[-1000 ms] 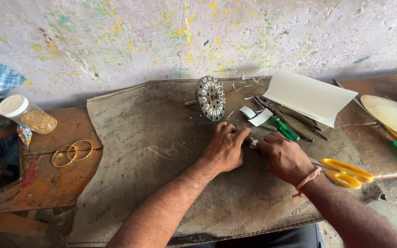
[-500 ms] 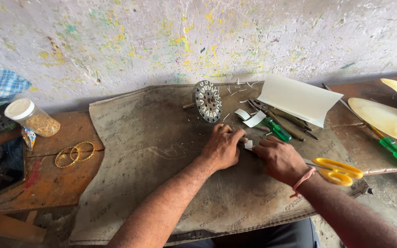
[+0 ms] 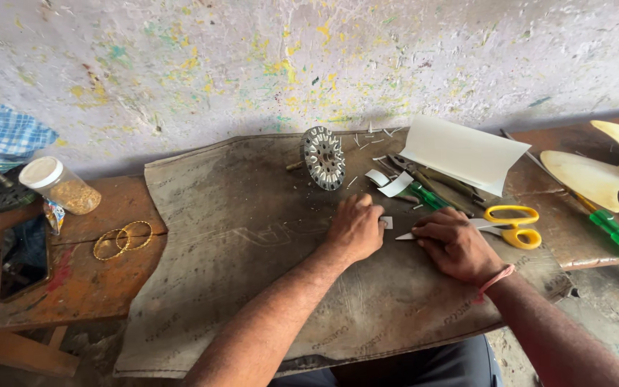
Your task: The person inserts small white paper strips into the slots of a motor stator, uses a screwdriver to press them into place, and cuts excess material with scissors.
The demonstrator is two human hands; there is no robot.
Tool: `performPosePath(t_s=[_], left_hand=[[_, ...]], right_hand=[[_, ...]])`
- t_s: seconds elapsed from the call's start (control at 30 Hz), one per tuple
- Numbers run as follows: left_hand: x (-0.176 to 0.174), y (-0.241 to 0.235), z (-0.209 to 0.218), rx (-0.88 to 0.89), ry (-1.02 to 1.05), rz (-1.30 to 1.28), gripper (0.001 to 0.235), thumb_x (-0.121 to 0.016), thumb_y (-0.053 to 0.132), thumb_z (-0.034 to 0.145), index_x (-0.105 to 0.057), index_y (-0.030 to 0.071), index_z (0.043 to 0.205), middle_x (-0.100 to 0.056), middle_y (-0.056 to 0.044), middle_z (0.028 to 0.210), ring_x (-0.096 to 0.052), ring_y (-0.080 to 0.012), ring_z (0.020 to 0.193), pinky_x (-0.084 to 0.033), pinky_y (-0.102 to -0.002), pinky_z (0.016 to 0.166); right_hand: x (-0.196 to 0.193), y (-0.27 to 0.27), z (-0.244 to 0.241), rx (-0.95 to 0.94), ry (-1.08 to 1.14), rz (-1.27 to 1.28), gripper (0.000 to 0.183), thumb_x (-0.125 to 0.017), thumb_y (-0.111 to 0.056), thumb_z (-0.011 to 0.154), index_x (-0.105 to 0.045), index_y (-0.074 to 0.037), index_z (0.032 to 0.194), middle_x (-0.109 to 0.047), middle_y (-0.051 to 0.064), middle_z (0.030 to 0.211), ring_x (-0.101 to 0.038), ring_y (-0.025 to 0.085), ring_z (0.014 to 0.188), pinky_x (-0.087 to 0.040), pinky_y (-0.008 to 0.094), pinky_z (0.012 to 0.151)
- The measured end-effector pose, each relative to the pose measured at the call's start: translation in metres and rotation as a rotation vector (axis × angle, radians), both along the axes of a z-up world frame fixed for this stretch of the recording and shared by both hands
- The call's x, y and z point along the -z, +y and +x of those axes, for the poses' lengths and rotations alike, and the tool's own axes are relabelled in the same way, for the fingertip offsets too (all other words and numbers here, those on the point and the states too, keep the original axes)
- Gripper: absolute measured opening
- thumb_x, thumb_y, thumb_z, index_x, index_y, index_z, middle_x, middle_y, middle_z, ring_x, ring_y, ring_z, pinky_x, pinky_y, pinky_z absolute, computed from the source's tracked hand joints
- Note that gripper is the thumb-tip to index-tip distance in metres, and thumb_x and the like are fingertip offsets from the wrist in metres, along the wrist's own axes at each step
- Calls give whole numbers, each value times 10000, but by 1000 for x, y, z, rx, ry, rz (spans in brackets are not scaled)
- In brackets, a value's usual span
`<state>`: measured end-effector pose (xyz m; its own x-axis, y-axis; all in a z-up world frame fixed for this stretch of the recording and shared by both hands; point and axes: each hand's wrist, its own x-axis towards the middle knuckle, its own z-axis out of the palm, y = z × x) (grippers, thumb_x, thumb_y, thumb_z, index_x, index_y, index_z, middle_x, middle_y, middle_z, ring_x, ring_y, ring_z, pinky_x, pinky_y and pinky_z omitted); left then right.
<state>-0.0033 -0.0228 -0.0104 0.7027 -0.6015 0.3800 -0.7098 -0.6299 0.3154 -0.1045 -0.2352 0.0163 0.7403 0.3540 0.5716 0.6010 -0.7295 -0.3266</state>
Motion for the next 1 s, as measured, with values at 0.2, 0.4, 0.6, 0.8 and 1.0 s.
performPosePath(t_s=[0.2,0.4,0.6,0.8,1.0], left_hand=[[-6,-8,2,-11,72,-86,224,-778,128,798,-728,25,991,-690,-147,1036,-623,-304,1032,-459,-476,942],[-13,-7,-4,-45,679,-552,173,-788,162,814,-737,6,870,-768,-101,831,-711,-181,760,-564,-346,689],[-15,-2,-16,-77,788,-667,189,-769,146,842,-764,-19,933,-781,-113,856,-722,-178,785,-566,-336,709],[-19,11,-17,-190,480,-361,238,-748,149,855,-710,-7,1032,-752,-212,957,-748,-343,928,-594,-424,811],[-13,11,-11,-48,279,-247,202,-765,174,833,-744,54,994,-746,-162,1034,-716,-354,1012,-574,-470,867]], right_hand=[[-6,3,-8,70,-24,28,193,-779,-89,764,-740,-60,950,-735,91,1019,-650,316,1006,-547,417,854],[-12,16,-14,255,-59,205,224,-775,-115,840,-721,-40,1043,-726,109,993,-684,283,893,-552,394,770],[-10,43,3,241,179,420,190,-738,-82,853,-698,-16,1027,-768,116,920,-770,238,797,-595,347,693],[-7,39,28,212,318,236,129,-727,-59,812,-730,-57,941,-769,119,864,-763,274,780,-585,376,697],[-2,32,48,128,356,71,105,-739,-57,792,-748,-75,896,-764,108,857,-752,287,810,-585,390,723]])
